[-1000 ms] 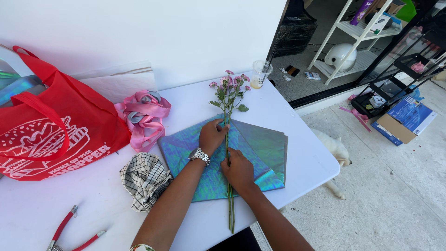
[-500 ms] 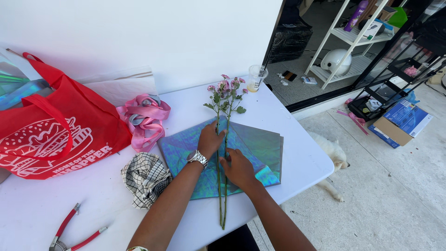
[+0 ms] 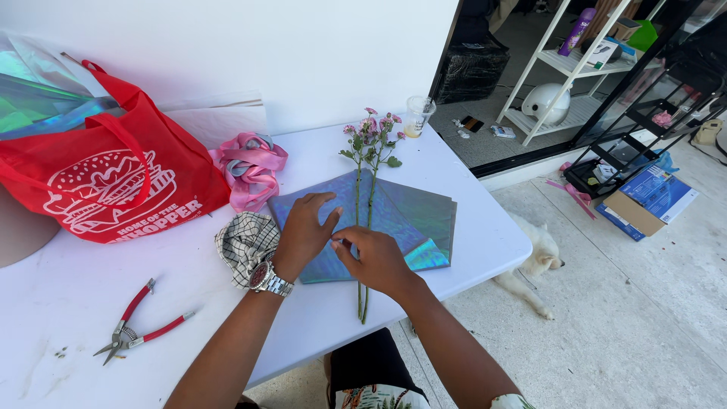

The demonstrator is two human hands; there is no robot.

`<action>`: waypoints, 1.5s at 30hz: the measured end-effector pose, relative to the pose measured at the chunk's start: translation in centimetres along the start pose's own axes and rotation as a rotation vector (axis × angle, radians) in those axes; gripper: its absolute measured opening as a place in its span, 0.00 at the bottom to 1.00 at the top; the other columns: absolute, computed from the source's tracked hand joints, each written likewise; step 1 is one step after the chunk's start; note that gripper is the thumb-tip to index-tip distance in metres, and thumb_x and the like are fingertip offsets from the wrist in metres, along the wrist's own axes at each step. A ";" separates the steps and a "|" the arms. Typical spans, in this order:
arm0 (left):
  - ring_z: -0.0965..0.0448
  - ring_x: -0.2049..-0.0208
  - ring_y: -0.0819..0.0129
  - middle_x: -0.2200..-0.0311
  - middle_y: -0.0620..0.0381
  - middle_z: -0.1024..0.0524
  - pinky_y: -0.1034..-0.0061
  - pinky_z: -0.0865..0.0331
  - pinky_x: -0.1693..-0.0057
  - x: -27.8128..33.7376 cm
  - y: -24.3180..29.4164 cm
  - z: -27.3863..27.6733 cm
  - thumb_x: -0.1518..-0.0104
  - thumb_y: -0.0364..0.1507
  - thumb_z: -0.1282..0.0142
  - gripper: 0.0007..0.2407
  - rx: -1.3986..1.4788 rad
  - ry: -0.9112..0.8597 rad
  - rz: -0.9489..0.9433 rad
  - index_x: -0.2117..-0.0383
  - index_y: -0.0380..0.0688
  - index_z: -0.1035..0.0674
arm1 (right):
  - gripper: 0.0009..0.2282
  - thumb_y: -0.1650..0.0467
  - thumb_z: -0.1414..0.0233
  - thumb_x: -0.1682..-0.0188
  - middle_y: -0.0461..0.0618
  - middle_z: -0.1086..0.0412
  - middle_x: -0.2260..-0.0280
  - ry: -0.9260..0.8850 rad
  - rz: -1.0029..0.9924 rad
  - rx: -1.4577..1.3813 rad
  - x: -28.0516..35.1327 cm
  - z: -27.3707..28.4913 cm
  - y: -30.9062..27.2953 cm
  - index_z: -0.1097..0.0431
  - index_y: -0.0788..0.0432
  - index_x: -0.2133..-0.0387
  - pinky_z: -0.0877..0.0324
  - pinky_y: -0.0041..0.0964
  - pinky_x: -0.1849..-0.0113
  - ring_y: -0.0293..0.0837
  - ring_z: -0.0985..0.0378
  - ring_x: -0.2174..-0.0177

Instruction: The person picks a flower from a vase, wipes its stem with a cloth, and trims the stem using shears before placing it on a piece of wrapping paper.

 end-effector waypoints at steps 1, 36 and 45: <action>0.17 0.42 0.40 0.49 0.42 0.19 0.56 0.15 0.46 1.2 0.0 1.4 0.28 0.34 0.41 0.17 0.002 0.004 0.002 0.39 0.38 0.18 | 0.11 0.67 0.49 0.34 0.58 0.19 0.66 -0.003 0.002 0.002 0.0 -0.3 -1.3 0.22 0.61 0.48 0.30 0.41 0.83 0.47 0.21 0.83; 0.12 0.46 0.45 0.53 0.40 0.13 0.61 0.16 0.48 18.0 -6.9 40.3 0.32 0.26 0.38 0.10 -0.219 0.466 0.286 0.47 0.40 0.13 | 0.10 0.68 0.44 0.39 0.56 0.20 0.77 -0.458 0.584 -0.388 -19.8 -15.2 -27.7 0.16 0.60 0.65 0.26 0.40 0.74 0.45 0.24 0.80; 0.13 0.47 0.51 0.54 0.47 0.13 0.67 0.16 0.49 13.1 -13.2 48.7 0.34 0.25 0.34 0.09 -0.427 0.619 0.220 0.49 0.43 0.12 | 0.11 0.70 0.46 0.37 0.59 0.19 0.72 -0.398 0.517 -0.370 -28.6 -17.0 -31.8 0.15 0.62 0.63 0.24 0.46 0.63 0.55 0.16 0.69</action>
Point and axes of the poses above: each hand's wrist, its own x-axis away from the middle knuckle, its own z-axis out of the back of the hand, y = z × x, the point moved 8 cm from there along -x, towards the middle knuckle
